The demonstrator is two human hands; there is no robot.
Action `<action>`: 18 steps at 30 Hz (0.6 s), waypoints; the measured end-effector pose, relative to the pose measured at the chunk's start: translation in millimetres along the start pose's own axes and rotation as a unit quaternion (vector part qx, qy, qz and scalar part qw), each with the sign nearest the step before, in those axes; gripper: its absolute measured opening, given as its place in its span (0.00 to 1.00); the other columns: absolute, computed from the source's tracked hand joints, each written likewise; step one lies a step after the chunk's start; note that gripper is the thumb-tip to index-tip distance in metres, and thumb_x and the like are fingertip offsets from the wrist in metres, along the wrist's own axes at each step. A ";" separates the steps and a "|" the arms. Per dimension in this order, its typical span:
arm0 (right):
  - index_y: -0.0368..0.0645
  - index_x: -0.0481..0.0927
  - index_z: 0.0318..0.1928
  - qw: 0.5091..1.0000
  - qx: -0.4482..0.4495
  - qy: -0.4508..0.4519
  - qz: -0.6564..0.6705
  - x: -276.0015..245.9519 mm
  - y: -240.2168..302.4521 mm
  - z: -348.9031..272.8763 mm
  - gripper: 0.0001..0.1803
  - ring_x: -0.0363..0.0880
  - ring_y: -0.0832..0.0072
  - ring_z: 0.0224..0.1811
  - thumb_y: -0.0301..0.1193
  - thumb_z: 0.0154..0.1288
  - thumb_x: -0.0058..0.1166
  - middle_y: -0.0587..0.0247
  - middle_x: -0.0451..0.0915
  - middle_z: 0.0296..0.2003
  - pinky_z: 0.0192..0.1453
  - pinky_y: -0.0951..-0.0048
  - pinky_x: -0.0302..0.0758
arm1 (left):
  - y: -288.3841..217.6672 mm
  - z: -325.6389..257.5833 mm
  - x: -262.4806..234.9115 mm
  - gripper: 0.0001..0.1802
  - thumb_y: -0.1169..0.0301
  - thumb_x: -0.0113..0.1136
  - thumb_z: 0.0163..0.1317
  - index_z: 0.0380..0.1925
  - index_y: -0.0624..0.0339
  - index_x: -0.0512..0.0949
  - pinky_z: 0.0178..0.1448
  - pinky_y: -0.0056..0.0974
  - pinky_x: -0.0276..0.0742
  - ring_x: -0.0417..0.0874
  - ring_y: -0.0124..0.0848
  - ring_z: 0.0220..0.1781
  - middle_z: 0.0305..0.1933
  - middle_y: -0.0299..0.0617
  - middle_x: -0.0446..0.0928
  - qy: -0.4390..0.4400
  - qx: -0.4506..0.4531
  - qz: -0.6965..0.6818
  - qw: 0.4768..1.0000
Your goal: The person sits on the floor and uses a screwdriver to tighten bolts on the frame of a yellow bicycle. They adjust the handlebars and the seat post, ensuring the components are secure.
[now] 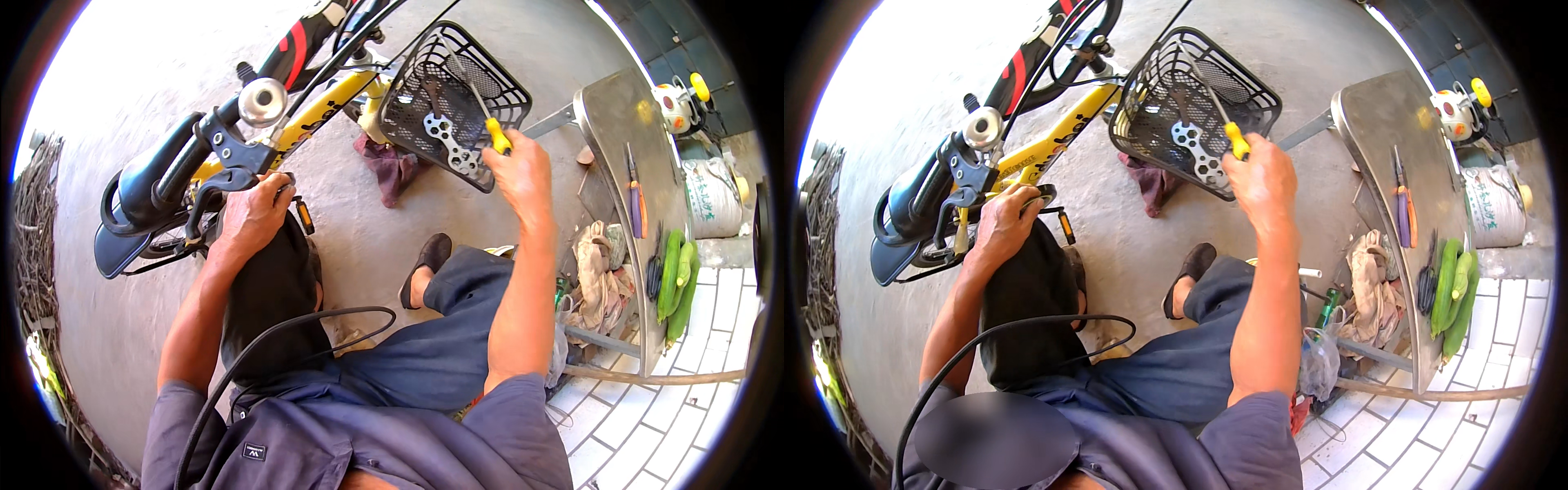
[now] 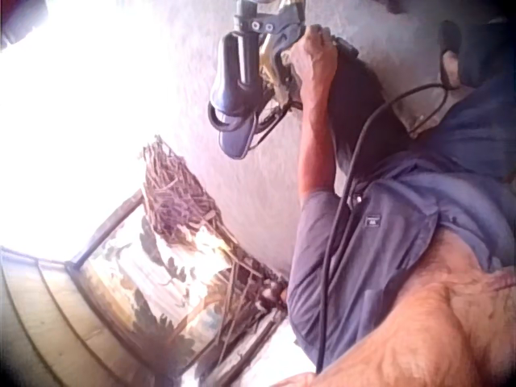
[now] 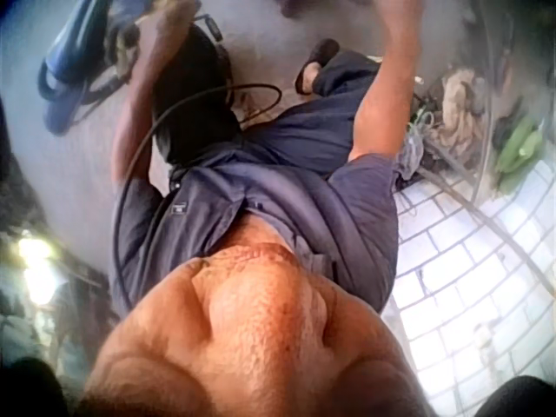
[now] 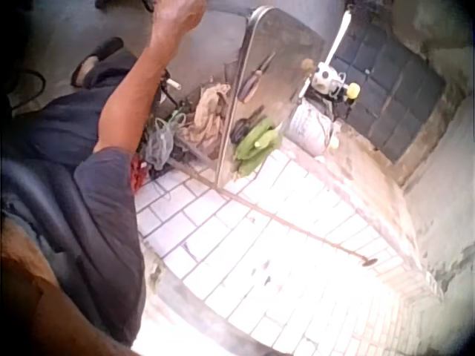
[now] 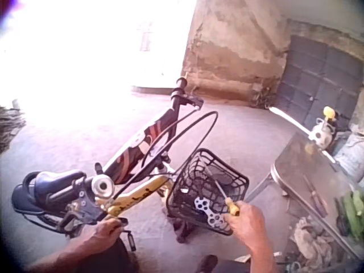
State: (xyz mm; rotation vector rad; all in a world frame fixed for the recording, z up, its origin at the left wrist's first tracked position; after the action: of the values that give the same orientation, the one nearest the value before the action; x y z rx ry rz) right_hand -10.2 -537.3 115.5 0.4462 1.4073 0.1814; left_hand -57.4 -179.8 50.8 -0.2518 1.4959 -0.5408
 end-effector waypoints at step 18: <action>0.37 0.82 0.47 0.980 -0.041 0.008 0.195 -18.0 -2.8 -18.2 0.17 0.82 0.66 0.34 0.32 0.58 0.61 0.54 0.83 0.31 0.43 0.68 0.77 | -1.8 -8.6 0.5 0.11 0.65 0.59 0.62 0.35 0.61 0.82 0.44 0.48 0.77 0.82 0.49 0.39 0.35 0.49 0.80 -0.027 0.034 0.052 0.998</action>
State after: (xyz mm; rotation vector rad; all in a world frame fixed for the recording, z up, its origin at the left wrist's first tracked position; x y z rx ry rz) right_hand -31.3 -543.2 128.9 0.6497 1.3118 0.5597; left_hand -66.1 -180.2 50.5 -0.1327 1.4268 -0.4967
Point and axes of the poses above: each hand's wrist, its own z-axis towards the middle knuckle, its own x-axis out of the palm, y = z × x, the point moved 4 cm from there along z, towards the middle knuckle
